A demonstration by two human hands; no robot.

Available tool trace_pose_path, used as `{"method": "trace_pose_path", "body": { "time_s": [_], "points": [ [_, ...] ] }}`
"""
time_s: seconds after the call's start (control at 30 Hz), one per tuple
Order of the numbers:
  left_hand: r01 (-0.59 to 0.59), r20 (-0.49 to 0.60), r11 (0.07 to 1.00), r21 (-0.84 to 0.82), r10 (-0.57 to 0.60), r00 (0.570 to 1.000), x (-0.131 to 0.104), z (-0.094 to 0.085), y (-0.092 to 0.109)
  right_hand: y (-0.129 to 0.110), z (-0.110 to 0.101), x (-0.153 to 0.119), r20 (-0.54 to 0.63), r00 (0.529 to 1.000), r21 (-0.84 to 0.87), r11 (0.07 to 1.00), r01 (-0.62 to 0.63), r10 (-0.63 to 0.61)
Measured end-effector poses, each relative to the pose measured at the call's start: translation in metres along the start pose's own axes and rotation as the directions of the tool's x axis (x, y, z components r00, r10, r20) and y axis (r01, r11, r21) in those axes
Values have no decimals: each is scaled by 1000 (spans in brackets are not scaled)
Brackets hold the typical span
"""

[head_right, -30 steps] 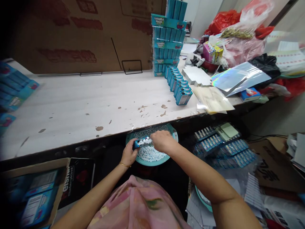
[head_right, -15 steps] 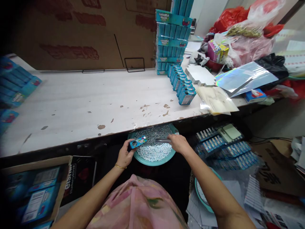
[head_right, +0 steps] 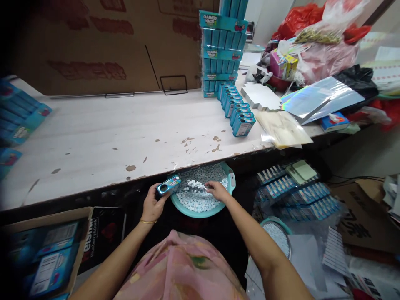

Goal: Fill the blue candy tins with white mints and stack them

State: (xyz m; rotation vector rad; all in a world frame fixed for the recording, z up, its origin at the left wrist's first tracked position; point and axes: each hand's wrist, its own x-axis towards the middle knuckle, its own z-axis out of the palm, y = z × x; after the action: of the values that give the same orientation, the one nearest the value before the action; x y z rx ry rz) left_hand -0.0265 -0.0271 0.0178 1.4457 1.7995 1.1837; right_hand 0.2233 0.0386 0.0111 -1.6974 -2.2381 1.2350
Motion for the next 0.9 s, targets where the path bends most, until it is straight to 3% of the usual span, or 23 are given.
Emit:
{"method": "trace_pose_path", "body": {
  "time_s": [0.13, 0.27, 0.4, 0.53, 0.73, 0.9],
  "points": [
    [-9, 19, 1000, 11, 9, 1000, 2, 10, 4, -20, -46, -27, -67, 987, 122, 980, 155, -147],
    [-38, 94, 999, 36, 34, 995, 1, 27, 10, -64, -76, -45, -27, 980, -173, 967, 188, -196],
    [-67, 149, 996, 55, 58, 987, -3, 38, 15, -104, -80, -53, 41, 985, -569, 806, 161, -168],
    [-103, 177, 992, 67, 90, 980, -5, 41, 16, -128, -71, -57, 84, 982, -742, 647, 177, -172],
    [-113, 179, 989, 100, 94, 979, -5, 39, 11, -133, -75, -66, 58, 977, -784, 596, 171, -204],
    [-256, 203, 943, 212, 214, 956, -4, 32, 15, -105, -85, -64, -71, 978, -658, 746, 104, -198]
  ]
}}
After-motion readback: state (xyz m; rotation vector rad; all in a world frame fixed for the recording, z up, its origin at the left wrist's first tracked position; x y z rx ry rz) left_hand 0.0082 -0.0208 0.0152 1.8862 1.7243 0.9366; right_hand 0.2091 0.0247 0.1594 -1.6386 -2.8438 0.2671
